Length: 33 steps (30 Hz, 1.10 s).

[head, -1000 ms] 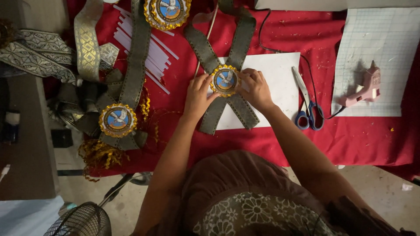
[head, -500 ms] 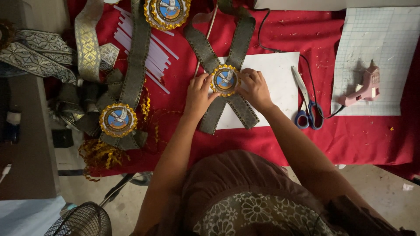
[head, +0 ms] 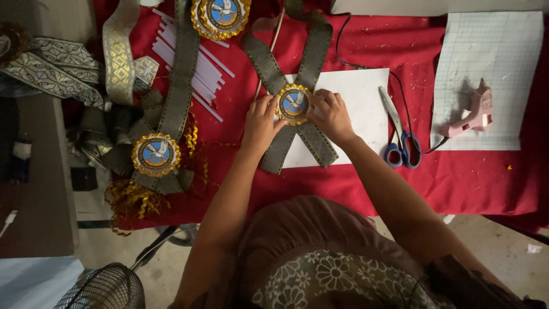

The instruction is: Using a hot glue gun to attach circular medallions to ribbon sashes.

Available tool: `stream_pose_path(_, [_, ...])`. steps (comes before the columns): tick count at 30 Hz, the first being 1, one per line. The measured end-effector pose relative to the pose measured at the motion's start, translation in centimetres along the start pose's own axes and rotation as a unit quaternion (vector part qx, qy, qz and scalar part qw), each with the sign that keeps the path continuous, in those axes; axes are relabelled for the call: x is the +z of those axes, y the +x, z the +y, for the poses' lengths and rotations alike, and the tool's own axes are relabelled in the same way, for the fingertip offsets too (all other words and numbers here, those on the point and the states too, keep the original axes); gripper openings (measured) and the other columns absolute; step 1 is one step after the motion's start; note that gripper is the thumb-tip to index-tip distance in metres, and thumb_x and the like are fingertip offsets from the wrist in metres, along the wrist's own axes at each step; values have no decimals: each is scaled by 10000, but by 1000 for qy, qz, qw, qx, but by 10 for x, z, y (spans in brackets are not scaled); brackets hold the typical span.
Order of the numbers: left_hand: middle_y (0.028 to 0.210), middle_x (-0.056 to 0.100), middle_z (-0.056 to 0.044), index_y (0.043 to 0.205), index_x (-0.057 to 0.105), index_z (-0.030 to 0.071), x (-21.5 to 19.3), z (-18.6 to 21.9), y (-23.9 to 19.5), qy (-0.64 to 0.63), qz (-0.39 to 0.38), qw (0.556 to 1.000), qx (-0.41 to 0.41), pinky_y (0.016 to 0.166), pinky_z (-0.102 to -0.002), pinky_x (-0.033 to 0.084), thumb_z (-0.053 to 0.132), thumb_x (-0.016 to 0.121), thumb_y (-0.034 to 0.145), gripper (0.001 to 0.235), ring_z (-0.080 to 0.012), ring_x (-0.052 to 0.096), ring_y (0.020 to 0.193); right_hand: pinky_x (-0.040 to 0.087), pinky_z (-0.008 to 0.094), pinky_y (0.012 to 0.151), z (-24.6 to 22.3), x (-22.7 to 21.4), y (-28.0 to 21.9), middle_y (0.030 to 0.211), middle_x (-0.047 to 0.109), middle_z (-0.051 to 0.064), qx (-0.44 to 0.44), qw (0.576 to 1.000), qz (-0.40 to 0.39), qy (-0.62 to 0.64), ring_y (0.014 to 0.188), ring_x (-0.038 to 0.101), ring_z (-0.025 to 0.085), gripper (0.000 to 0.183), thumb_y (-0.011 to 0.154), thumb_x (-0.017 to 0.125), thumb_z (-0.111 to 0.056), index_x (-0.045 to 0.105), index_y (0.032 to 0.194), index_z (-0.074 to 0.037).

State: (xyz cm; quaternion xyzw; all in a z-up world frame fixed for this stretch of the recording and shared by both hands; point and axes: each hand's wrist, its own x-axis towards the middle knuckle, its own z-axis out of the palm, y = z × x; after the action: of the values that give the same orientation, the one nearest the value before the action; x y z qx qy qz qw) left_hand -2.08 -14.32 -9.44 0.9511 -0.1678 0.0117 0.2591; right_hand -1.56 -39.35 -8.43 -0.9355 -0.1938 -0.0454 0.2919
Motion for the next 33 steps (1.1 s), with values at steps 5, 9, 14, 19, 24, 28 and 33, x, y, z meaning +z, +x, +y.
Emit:
stream_pose_path(5, [1386,515,-151,1381,558,1,5,-4,1,-2,11,1000,5,1070,-491,454,321,894,797,746,-363,506,1284,500,465,994,0,1,-2,1353,581,115,5,1000,3,6,1132,563,336,584,818,874,-178,639,1346,-94])
stream_pose_path(9, [1396,524,-139,1355,574,28,7,-8,-2,-35,26,999,8,1084,-494,453,292,911,777,719,-360,510,1289,502,460,997,0,2,-4,1363,581,119,-4,1000,9,11,1131,566,333,600,782,893,-185,643,1318,-85])
stream_pose_path(14, [1397,521,-145,1343,574,30,10,-9,-1,-49,22,999,4,1087,-499,453,276,920,761,721,-368,505,1293,504,452,999,7,3,-5,1375,573,140,-19,1000,5,11,1142,564,335,603,790,902,-183,635,1315,-57])
stream_pose_path(19, [1407,500,-147,1329,581,25,9,-12,-4,-63,19,998,12,1078,-506,450,258,926,750,714,-379,496,1290,509,456,1016,5,4,-5,1377,579,134,-18,999,18,20,1163,573,340,587,765,899,-157,647,1289,-73])
stream_pose_path(24, [1416,497,-136,1321,596,38,1,-9,-6,-83,24,996,21,1083,-500,458,241,925,745,694,-373,500,1295,504,475,1016,6,0,-6,1380,572,147,-27,999,14,21,1168,562,364,552,791,896,-182,647,1270,-69])
stream_pose_path(28, [1415,495,-144,1314,595,33,2,-9,-5,-84,26,996,23,1069,-509,455,235,930,733,700,-379,498,1282,511,465,1033,7,3,-8,1389,579,131,-18,1000,15,19,1179,565,342,518,812,888,-181,653,1263,-82])
stream_pose_path(33, [1422,500,-140,1329,580,36,3,-9,-5,-89,26,996,18,1076,-506,457,223,923,747,701,-375,503,1287,521,438,1018,8,10,-7,1384,579,129,-6,1000,11,18,1166,560,323,551,808,889,-187,653,1294,-78])
